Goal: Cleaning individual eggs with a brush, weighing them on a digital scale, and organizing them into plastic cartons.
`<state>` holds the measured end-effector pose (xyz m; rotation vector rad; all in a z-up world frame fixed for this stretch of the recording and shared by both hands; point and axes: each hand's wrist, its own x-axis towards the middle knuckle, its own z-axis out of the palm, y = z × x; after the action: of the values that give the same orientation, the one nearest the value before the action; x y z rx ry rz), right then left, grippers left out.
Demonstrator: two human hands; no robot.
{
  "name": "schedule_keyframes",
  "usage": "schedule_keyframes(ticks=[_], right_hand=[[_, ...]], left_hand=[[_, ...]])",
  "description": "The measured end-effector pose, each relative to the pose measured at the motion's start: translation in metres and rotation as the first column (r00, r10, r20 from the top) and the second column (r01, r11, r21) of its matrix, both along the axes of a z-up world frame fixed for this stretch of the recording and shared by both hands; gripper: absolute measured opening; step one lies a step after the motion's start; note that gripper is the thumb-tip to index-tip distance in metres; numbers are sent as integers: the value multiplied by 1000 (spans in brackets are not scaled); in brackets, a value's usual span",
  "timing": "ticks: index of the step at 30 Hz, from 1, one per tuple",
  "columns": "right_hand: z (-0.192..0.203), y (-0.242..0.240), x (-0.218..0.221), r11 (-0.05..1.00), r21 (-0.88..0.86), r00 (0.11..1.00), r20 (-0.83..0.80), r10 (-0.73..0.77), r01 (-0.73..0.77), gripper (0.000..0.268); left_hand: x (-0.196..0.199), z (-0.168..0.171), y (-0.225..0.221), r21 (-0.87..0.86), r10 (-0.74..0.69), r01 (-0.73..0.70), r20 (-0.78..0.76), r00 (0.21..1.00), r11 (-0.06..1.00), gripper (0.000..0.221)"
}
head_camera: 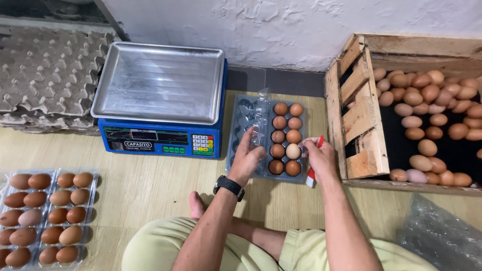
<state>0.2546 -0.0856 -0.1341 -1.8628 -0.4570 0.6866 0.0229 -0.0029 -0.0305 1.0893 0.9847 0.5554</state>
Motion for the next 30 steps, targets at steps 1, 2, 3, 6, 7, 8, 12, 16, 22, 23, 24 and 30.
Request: schedule_keyframes(ticks=[1, 2, 3, 6, 7, 8, 12, 16, 22, 23, 24, 30], right_hand=[[4, -1, -2, 1000, 1, 1000, 1, -3, 3, 11], [8, -1, -5, 1000, 3, 999, -34, -21, 21, 13], [13, -1, -8, 999, 5, 997, -69, -39, 39, 15], [31, -4, -14, 999, -7, 992, -113, -47, 46, 19], [36, -4, -16, 999, -7, 993, -113, -44, 44, 19], [41, -5, -19, 999, 3, 990, -135, -41, 41, 21], [24, -3, -8, 997, 59, 985, -169, -42, 53, 19], [25, -5, -7, 995, 86, 984, -173, -44, 59, 16], [32, -14, -8, 978, 189, 978, -203, -44, 83, 12], [33, -17, -7, 976, 200, 977, -208, -45, 88, 12], [34, -19, -8, 974, 209, 976, -214, -42, 88, 12], [36, -44, 9, 960, 281, 977, -206, 48, 12, 11]], left_hand=[[0, 1, 0, 1, -3, 3, 1, 1000, 1000, 92], [-1, 1, 1, -2, 0, 0, -8, 1000, 1000, 92], [-2, 1, 1, -5, 2, -2, -18, 1000, 1000, 92], [0, 0, 0, -23, -18, 18, 11, 1000, 1000, 93], [-1, 2, 0, -23, -15, 15, 12, 1000, 1000, 93], [-2, 3, 0, -25, -10, 10, 10, 1000, 1000, 93], [-3, 5, 0, -19, 1, 0, 10, 1000, 1000, 92], [-4, 11, -3, -9, 8, -8, 23, 1000, 1000, 90], [-3, 2, -5, 13, 31, -32, 76, 997, 999, 85], [-3, 1, -6, 20, 26, -28, 82, 996, 999, 84], [-4, -1, -7, 27, 26, -29, 87, 996, 999, 82], [-17, 26, -20, -9, 100, -100, 203, 974, 995, 81]])
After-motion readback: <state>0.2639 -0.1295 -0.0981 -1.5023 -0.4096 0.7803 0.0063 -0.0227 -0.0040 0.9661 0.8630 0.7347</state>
